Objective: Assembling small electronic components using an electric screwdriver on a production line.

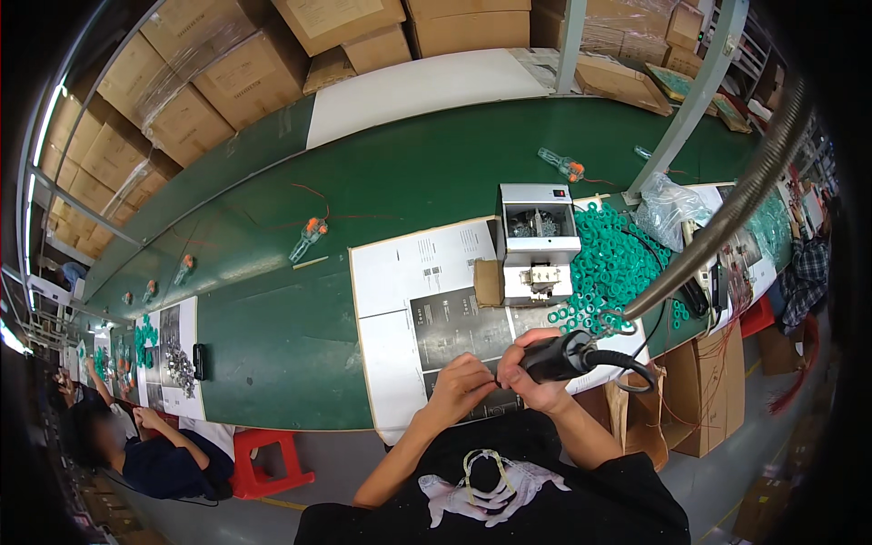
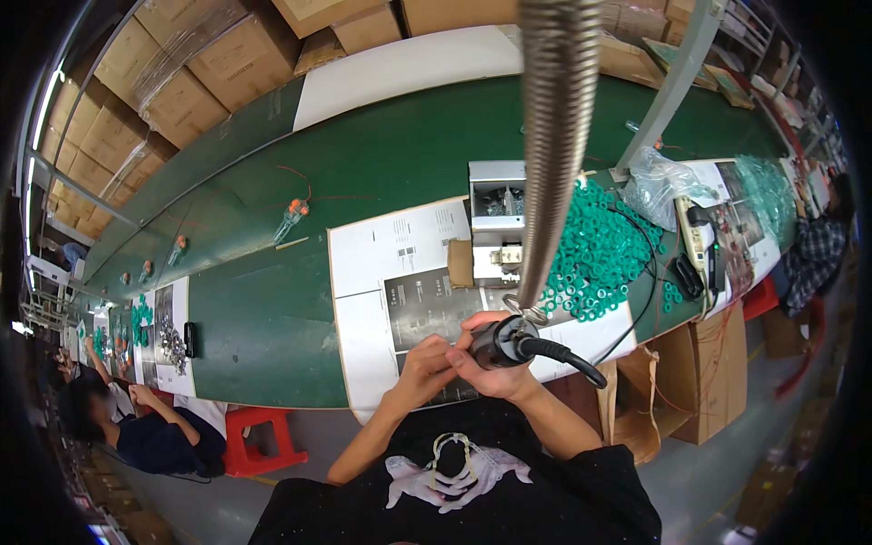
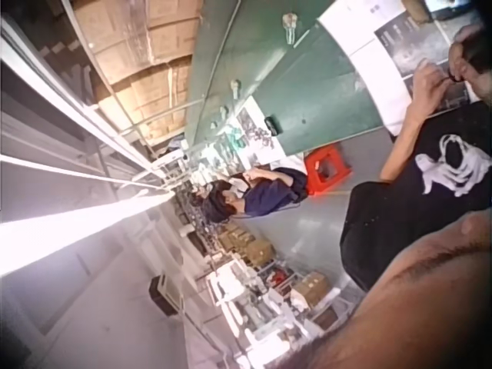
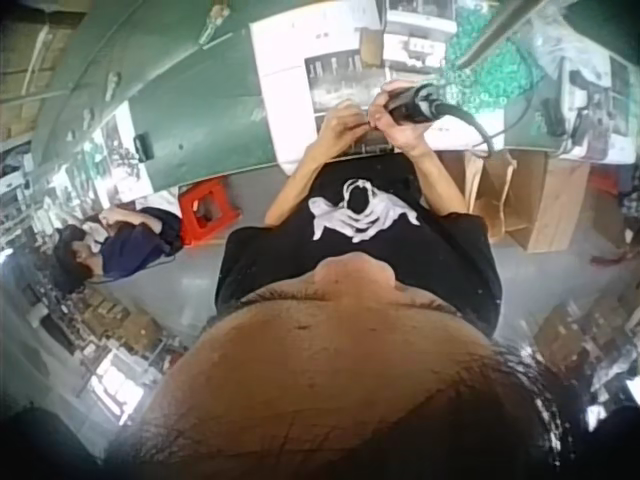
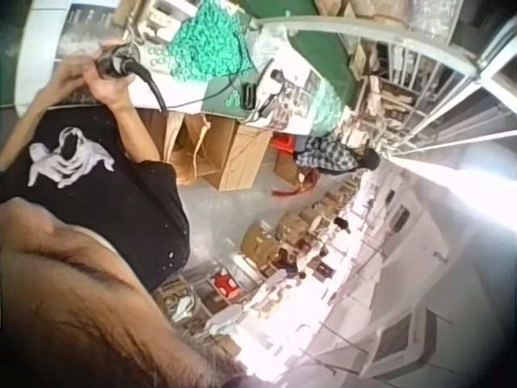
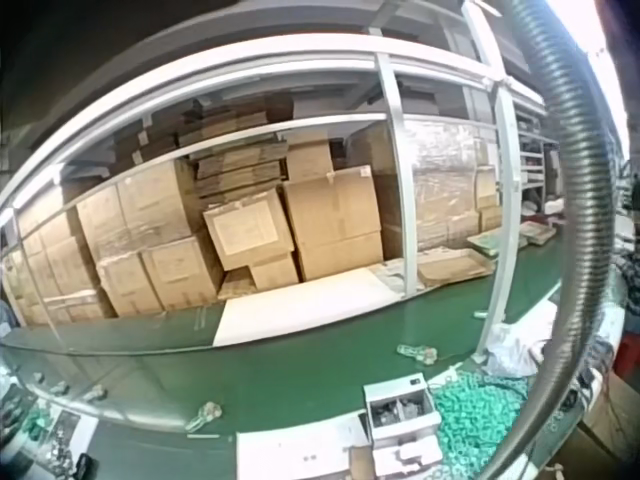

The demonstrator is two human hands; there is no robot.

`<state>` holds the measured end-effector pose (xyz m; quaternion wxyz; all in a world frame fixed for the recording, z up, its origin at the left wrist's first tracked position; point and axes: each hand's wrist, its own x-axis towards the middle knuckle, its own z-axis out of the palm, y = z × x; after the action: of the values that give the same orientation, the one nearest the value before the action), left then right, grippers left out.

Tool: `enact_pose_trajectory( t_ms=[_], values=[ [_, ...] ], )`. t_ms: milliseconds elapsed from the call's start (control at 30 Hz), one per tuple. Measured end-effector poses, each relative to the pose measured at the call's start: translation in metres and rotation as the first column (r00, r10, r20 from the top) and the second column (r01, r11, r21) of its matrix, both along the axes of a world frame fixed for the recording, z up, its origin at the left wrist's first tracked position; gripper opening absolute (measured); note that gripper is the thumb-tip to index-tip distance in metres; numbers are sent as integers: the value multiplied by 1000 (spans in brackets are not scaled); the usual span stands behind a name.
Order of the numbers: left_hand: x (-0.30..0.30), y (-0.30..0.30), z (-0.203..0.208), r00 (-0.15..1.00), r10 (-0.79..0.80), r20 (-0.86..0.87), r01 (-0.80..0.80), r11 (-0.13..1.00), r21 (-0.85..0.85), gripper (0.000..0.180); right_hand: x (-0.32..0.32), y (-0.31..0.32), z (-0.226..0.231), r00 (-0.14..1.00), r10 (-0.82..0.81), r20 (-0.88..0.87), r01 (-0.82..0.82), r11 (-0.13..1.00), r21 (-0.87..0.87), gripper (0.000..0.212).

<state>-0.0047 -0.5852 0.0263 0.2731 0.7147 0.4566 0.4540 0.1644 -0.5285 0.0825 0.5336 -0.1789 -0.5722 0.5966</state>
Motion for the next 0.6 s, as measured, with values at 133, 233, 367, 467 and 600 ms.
enact_pose_trajectory(
  t_ms=[133,233,367,467,600],
  values=[
    [1,1,1,999,16,-33,-15,1000,21,16,-4,2,9,993,-30,115,27,999,24,45],
    [7,2,-1,997,43,-57,-40,998,43,18,-6,6,11,987,-74,144,71,997,24,46],
    [3,18,13,991,111,-79,-102,988,112,20,-3,17,4,937,-219,273,120,933,338,47],
    [-21,46,32,970,243,-30,-230,947,222,17,2,12,-8,933,-233,274,235,972,26,45],
    [-68,166,28,929,368,-52,-344,905,249,10,25,22,-14,917,-214,337,210,977,49,47]
  ],
)
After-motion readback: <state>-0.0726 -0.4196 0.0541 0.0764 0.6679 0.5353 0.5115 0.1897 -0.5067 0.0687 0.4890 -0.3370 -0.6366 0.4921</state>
